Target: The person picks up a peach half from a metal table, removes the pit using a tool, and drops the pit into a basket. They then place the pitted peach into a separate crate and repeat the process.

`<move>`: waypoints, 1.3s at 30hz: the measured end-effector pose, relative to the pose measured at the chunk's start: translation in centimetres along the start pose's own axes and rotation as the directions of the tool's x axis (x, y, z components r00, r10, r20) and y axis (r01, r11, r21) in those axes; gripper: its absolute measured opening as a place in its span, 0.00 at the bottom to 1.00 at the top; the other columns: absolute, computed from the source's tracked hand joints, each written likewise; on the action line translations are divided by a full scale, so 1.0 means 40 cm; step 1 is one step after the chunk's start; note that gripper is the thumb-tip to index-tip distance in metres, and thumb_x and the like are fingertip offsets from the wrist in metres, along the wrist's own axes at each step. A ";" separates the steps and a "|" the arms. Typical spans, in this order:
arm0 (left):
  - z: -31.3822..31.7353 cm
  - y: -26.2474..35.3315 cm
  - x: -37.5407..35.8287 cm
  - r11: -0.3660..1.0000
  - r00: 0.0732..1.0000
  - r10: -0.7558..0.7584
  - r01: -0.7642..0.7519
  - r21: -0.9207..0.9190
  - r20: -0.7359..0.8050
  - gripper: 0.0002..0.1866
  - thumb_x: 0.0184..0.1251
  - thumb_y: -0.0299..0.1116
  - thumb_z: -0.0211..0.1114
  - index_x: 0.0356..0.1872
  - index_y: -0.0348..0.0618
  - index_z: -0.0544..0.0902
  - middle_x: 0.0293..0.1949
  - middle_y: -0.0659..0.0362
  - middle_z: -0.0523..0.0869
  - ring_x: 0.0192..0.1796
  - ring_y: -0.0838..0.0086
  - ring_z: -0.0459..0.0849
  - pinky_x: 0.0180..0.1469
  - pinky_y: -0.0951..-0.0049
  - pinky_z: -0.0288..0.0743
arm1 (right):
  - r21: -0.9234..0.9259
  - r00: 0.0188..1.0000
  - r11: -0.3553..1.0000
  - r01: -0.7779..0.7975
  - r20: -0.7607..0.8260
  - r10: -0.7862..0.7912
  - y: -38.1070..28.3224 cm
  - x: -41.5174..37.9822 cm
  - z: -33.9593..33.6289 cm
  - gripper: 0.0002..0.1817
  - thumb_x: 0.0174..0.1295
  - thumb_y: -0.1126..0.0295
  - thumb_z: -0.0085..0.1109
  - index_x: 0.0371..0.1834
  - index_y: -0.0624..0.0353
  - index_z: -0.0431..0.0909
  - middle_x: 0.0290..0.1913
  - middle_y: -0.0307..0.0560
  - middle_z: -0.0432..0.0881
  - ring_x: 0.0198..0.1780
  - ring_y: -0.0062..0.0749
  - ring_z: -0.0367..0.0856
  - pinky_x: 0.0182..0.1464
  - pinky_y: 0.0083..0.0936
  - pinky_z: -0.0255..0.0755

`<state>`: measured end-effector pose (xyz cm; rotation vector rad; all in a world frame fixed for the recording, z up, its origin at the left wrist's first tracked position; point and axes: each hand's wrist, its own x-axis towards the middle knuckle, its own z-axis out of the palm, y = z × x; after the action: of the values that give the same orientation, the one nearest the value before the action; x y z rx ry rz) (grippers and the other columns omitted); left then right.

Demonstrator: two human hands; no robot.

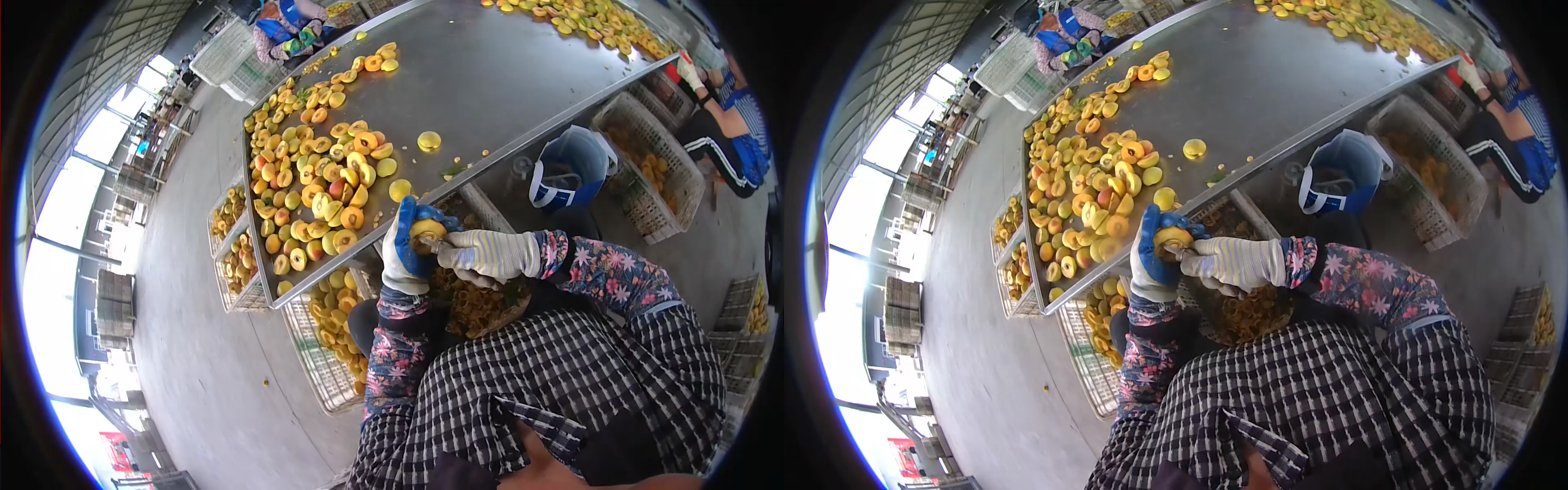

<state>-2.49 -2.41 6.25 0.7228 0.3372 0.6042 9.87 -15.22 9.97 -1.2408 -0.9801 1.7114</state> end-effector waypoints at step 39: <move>-0.419 0.185 0.231 -0.584 0.948 0.238 0.314 0.749 -0.212 0.24 0.65 0.43 0.61 0.61 0.50 0.77 0.61 0.47 0.79 0.59 0.52 0.83 0.57 0.54 0.79 | -0.938 0.962 0.305 -0.166 -0.223 -0.160 0.273 0.028 -0.073 0.28 0.70 0.62 0.50 0.72 0.58 0.63 0.37 0.60 0.85 0.39 0.58 0.85 0.44 0.47 0.77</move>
<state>-6.34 16.34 -1.18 2.6585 1.4513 -0.0140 10.76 -18.07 -0.97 -2.1449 -1.9459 0.7263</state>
